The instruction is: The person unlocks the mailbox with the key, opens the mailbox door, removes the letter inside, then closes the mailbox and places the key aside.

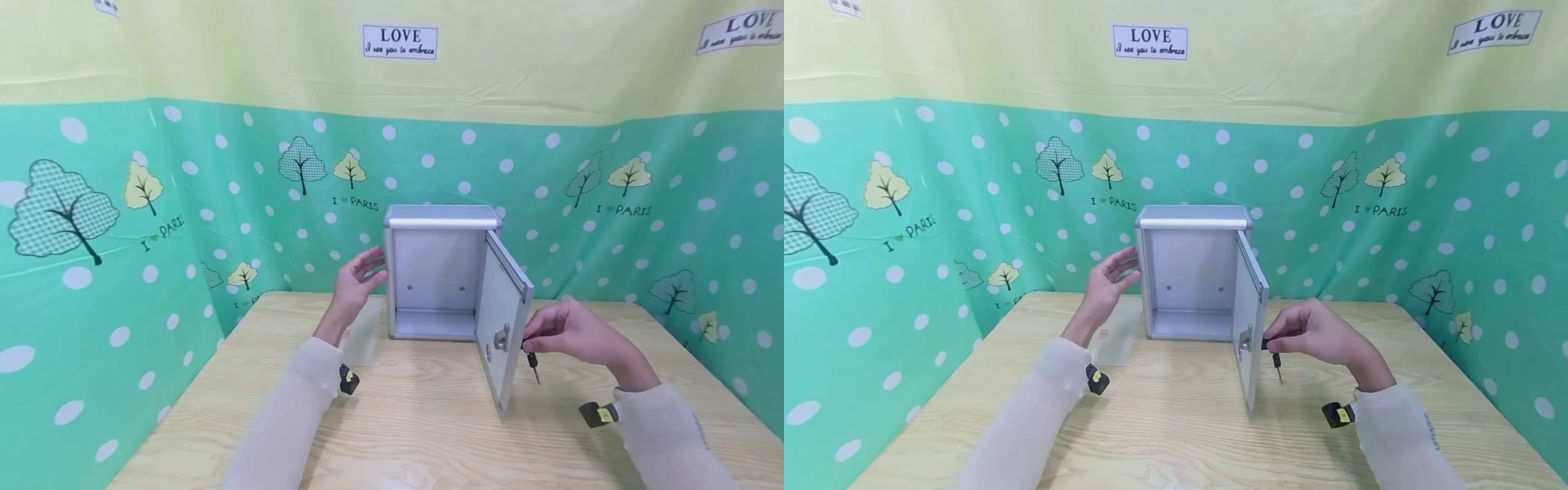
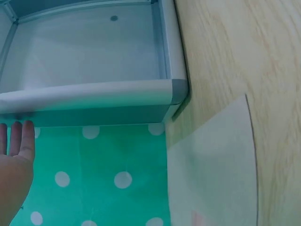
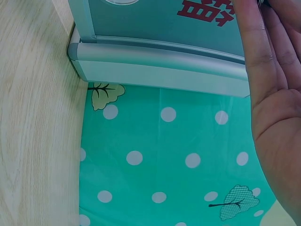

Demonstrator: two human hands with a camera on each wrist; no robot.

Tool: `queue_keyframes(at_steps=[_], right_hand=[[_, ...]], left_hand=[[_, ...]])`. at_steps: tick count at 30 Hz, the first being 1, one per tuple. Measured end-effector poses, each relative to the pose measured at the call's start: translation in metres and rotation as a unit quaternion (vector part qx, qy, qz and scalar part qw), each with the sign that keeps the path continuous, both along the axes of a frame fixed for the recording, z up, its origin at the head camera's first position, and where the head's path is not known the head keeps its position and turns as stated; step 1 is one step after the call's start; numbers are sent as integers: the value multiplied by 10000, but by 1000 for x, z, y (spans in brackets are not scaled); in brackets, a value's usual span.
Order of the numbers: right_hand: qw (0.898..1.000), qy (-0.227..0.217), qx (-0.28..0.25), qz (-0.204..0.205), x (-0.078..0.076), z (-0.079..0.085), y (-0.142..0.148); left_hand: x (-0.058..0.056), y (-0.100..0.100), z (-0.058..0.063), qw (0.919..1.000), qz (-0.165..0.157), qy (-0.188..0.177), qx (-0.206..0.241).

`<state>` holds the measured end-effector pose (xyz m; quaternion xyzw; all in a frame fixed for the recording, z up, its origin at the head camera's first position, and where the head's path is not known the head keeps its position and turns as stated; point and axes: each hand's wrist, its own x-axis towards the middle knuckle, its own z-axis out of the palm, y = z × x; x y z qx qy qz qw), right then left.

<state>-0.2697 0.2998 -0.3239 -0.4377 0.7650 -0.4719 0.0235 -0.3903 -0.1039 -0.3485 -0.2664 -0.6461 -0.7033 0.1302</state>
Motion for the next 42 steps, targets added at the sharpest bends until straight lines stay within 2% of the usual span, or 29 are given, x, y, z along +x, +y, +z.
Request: queue_keyframes(at_steps=[12, 17, 23, 31, 37, 42], right_hand=[[10000, 10, 4, -53, 1, 0, -3], [10000, 15, -26, -26, 1, -1, -3], [9996, 60, 112, -264, 3, 0, -3], [9981, -43, 308, -534, 3, 1, -14], [9981, -206, 253, -522, 3, 0, -26], [9948, -239, 414, -905, 4, -2, -41]], left_hand=[[-6, 6, -13, 9997, 187, -150, -48], [-7, 8, -16, 9998, 136, -152, 9], [-6, 9, -15, 9998, 96, -157, 74], [-3, 8, -12, 9996, 232, -170, 12], [0, 8, -9, 9997, 88, -196, 118], [7, 7, -5, 9998, -13, -186, 47]])
